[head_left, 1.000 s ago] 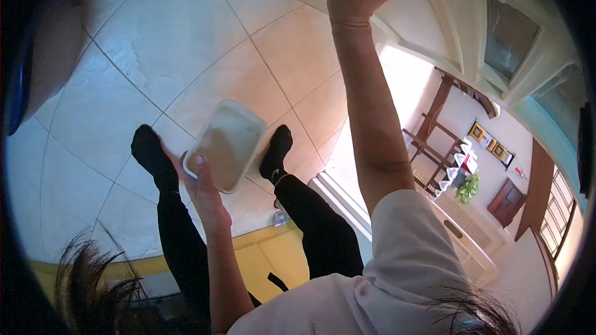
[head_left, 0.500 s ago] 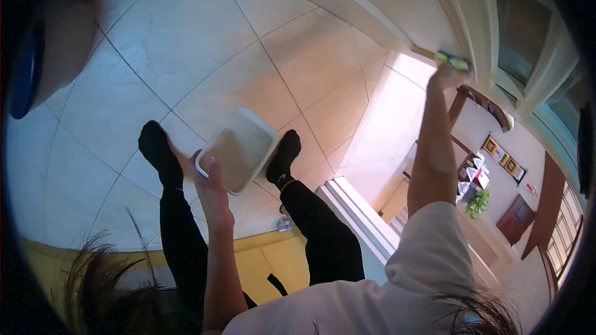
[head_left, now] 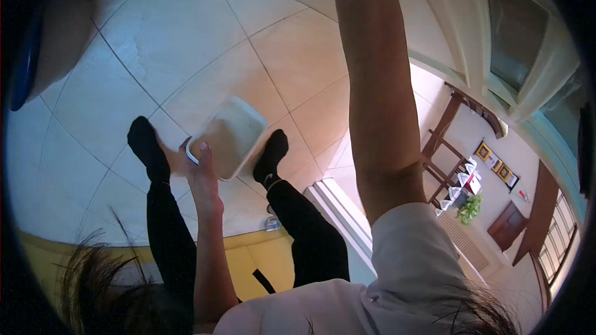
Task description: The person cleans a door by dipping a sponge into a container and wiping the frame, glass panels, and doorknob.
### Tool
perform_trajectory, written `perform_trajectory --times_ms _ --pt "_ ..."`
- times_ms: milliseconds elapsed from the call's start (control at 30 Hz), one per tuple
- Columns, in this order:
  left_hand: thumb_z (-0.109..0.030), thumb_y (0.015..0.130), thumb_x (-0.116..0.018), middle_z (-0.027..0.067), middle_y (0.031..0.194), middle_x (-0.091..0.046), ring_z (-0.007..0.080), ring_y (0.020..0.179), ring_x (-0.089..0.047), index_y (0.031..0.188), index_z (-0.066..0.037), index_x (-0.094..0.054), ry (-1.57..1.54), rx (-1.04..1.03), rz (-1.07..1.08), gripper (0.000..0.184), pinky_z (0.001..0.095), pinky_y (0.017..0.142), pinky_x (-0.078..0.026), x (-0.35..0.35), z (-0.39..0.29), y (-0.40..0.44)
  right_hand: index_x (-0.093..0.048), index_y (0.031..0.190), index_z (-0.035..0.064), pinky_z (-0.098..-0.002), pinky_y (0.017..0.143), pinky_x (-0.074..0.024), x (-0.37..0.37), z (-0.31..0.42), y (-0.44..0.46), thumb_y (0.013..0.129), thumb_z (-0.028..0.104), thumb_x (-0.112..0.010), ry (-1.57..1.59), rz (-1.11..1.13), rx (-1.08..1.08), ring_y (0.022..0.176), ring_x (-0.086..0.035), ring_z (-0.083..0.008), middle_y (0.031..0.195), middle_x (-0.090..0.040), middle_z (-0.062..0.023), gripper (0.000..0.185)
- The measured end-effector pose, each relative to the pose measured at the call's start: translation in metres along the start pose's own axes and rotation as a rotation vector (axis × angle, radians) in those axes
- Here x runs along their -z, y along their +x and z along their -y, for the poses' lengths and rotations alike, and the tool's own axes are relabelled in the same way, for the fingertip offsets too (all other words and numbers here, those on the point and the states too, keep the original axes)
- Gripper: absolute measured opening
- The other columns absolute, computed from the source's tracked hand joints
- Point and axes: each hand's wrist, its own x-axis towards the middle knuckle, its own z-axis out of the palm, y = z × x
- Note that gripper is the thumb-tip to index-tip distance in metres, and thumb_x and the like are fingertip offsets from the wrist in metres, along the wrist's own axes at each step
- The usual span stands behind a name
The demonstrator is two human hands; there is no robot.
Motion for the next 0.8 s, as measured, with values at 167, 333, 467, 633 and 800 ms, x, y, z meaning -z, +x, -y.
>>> perform_trajectory --times_ms 167,333,467,633,800 --pt "-0.023 0.088 -0.05 0.008 0.106 -0.049 0.0156 0.098 -0.046 0.119 -0.007 -0.038 0.02 0.033 0.05 0.037 0.0278 0.086 -0.037 -0.003 0.013 0.005 -0.054 0.101 0.0078 -0.035 0.076 -0.0479 0.028 0.088 0.014 0.082 0.035 -0.049 0.004 -0.214 -0.064 0.079 -0.056 -0.0199 0.086 -0.056 -0.0118 0.034" --pt "-0.023 0.088 -0.051 0.0076 0.104 -0.049 0.0154 0.097 -0.046 0.119 -0.006 -0.037 0.051 -0.009 0.021 0.038 0.0286 0.086 -0.038 0.005 0.004 0.008 -0.054 0.102 0.0089 -0.0317 0.074 -0.0474 0.045 0.148 0.019 0.079 0.033 -0.056 -0.165 -0.264 0.141 0.081 -0.055 -0.0187 0.086 -0.056 -0.0106 0.033" --pt "-0.022 0.088 -0.051 0.0069 0.102 -0.05 0.0136 0.095 -0.047 0.119 -0.007 -0.037 0.097 -0.042 -0.065 0.037 0.0283 0.084 -0.039 0.002 -0.006 0.008 -0.052 0.106 0.0109 -0.031 0.072 -0.0459 0.042 0.106 0.037 0.076 0.03 -0.059 -0.602 -0.017 0.253 0.087 -0.052 -0.0193 0.091 -0.054 -0.0093 0.036" --pt "-0.027 0.09 -0.048 0.0072 0.104 -0.049 0.0137 0.095 -0.047 0.119 -0.008 -0.037 -0.006 -0.038 -0.036 0.036 0.0292 0.084 -0.039 0.001 -0.007 0.001 -0.044 0.116 0.0035 -0.0321 0.074 -0.0482 -0.013 -0.146 0.012 0.078 0.038 -0.057 -2.224 0.777 0.52 0.097 -0.048 -0.0298 0.106 -0.047 -0.015 0.053" --pt "-0.031 0.093 -0.041 0.0073 0.103 -0.048 0.0147 0.098 -0.045 0.119 -0.008 -0.037 -0.142 -0.105 -0.019 0.035 0.0304 0.086 -0.037 0.016 -0.005 0.008 -0.051 0.107 -0.0044 -0.0482 0.088 -0.0384 -0.032 -0.261 -0.082 0.073 0.021 -0.063 -0.8 0.764 -0.631 0.104 -0.049 -0.0293 0.108 -0.052 -0.0192 0.043"
